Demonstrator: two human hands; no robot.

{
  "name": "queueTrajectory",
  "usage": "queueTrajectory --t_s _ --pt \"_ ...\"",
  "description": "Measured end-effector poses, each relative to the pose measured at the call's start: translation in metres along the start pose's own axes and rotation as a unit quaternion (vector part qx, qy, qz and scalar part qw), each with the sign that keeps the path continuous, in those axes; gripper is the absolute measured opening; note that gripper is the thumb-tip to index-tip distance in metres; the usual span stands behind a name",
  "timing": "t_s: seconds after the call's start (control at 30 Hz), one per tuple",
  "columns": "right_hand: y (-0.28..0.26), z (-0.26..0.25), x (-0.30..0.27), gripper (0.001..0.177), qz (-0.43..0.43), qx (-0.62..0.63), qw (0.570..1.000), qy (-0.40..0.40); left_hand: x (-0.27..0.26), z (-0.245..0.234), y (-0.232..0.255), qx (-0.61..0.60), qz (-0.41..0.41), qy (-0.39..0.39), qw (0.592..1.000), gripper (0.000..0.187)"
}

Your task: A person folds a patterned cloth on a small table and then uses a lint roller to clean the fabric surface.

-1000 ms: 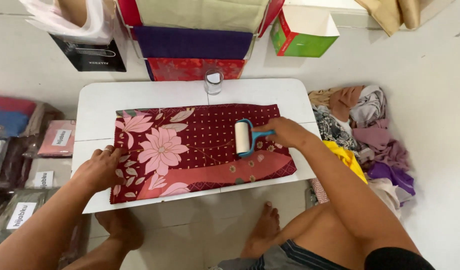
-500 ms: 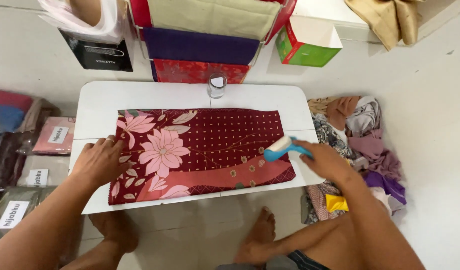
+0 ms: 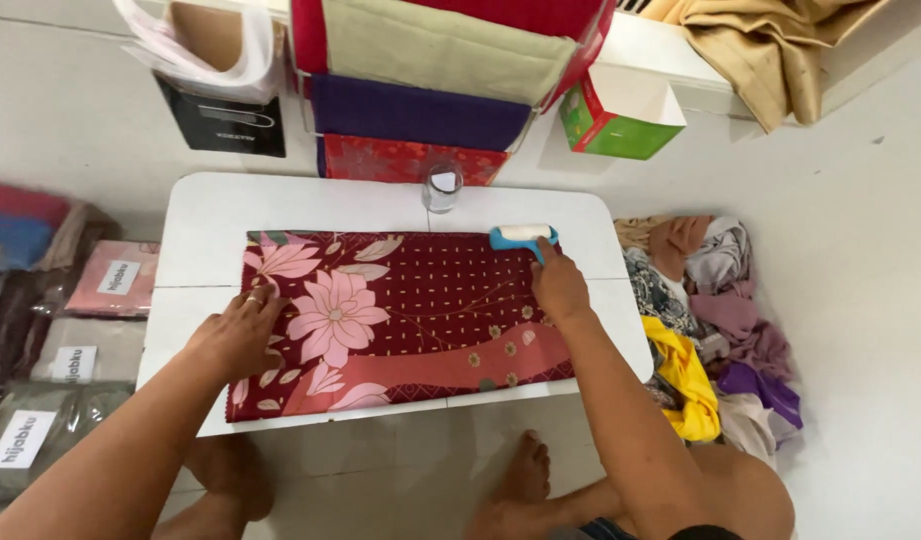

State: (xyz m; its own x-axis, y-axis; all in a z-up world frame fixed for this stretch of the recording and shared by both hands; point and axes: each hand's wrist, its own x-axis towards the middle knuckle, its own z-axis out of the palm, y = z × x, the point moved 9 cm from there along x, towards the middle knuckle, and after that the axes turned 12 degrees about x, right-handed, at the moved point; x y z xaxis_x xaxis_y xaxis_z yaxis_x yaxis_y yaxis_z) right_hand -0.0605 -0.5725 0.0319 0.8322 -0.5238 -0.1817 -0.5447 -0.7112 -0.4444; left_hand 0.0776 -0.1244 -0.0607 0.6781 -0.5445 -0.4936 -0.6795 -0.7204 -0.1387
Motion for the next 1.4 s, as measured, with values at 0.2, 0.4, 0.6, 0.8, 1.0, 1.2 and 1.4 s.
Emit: queueTrajectory --t_s 0.2,0.4,0.6,0.8,1.0,1.2,1.4 --pt "0.017 -0.013 -0.042 0.049 0.028 -0.121 0.992 -0.035 -0.011 -0.003 -0.002 0.002 -0.029 0.004 1.0 0.106" --pt "0.015 -0.025 -0.085 0.049 0.057 -0.145 0.986 -0.067 -0.028 -0.007 -0.002 -0.059 -0.033 -0.016 0.998 0.095" --pt "-0.017 -0.032 -0.036 0.047 -0.031 -0.112 0.993 -0.011 -0.027 -0.003 -0.01 -0.002 -0.04 0.0 0.999 0.1" --pt "-0.11 -0.021 -0.051 0.039 -0.223 -0.167 0.957 -0.083 -0.029 0.014 -0.029 -0.055 -0.057 -0.008 0.997 0.098" --pt "-0.189 0.046 -0.061 0.04 -0.32 -0.13 0.915 -0.207 -0.042 0.012 -0.032 -0.046 -0.066 0.001 0.997 0.093" --pt "-0.284 0.122 -0.048 0.042 -0.351 -0.117 0.904 -0.212 -0.051 0.014 -0.045 -0.071 -0.079 0.008 0.994 0.093" --pt "-0.333 0.181 -0.033 0.044 -0.353 -0.023 0.909 -0.22 -0.065 0.008 -0.05 -0.068 -0.077 0.026 0.994 0.093"
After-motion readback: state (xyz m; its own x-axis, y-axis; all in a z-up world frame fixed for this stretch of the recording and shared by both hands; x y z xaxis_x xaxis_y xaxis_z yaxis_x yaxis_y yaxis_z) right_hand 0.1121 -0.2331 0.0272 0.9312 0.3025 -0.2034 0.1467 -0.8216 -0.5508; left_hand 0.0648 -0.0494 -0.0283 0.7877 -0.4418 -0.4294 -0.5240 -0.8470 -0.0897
